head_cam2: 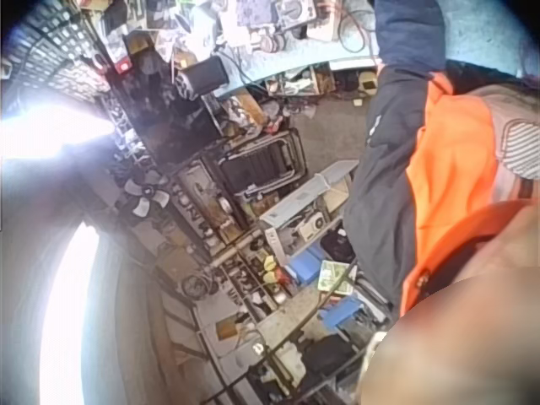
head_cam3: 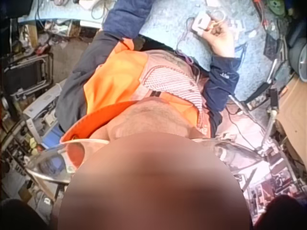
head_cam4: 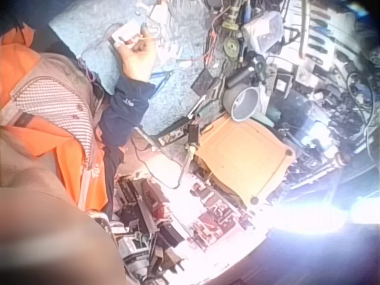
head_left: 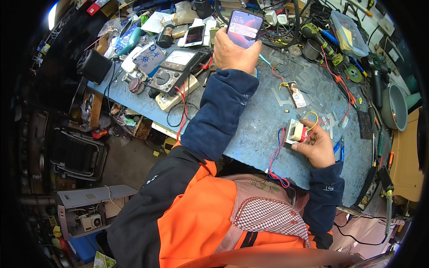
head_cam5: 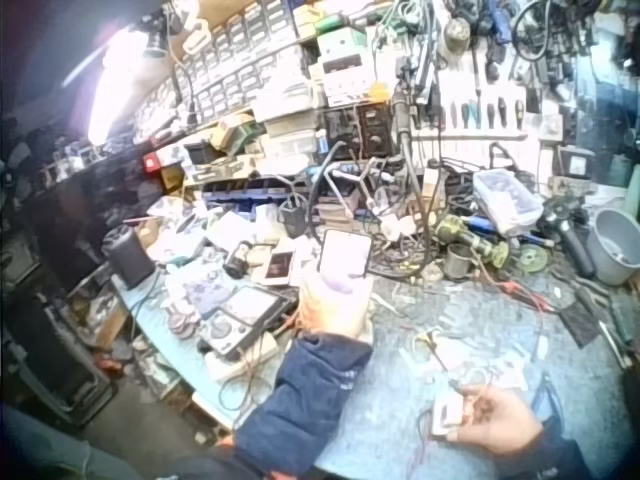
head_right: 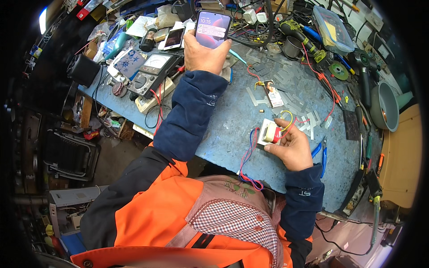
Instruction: The person assembles a small white plastic housing with a red cylindrical component and attached wires. They repeatedly pick up small white plastic pieces from the table and fit them into the housing, adjusting the assembly by hand.
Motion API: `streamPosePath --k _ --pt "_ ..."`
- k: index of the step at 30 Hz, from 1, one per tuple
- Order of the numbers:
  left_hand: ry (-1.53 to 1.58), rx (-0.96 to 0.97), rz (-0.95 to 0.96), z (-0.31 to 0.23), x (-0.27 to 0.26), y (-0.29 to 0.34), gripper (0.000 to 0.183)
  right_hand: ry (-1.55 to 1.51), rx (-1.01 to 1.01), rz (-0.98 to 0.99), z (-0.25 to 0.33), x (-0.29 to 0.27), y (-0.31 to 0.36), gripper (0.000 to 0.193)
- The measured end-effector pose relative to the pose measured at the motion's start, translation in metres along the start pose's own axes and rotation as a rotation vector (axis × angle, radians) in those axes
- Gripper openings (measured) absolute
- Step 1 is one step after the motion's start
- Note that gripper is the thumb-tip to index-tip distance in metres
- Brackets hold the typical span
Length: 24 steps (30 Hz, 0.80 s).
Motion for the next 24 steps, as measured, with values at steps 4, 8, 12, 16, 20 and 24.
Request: streamPosePath --k 4,8,12,16,20,24 --pt "0.006 0.004 0.002 0.0010 0.0004 -0.0007 0.087 0.008 0.004 -0.001 0.0015 0.0005 0.0000 0.084" --pt "0.008 -0.006 0.011 0.0000 -0.0003 -0.0002 0.087 0.020 0.004 0.007 0.0002 -0.0007 -0.0001 0.084" --pt "0.002 0.000 0.005 -0.0001 -0.0002 -0.0004 0.088 0.028 0.000 0.016 0.0001 -0.0013 0.0000 0.083" --pt "0.001 -0.005 0.007 0.0001 -0.0001 0.0000 0.088 0.016 -0.012 0.015 0.0025 0.0007 0.0008 0.081" --pt "0.004 -0.011 0.012 -0.0004 0.0002 0.0003 0.087 0.016 -0.012 0.016 0.0018 0.0001 0.0006 0.081" --pt "-0.005 0.003 0.001 0.0013 0.0008 -0.0002 0.088 0.002 -0.009 0.015 0.0031 0.0011 0.0011 0.081"
Point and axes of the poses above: each hand's wrist, its own y-axis away from the middle knuckle, its own x-axis out of the palm, z = x × y, the point moved 5 cm from there along -y, towards the middle knuckle, and after that the axes turned 5 degrees about y, right-handed, at the moved point
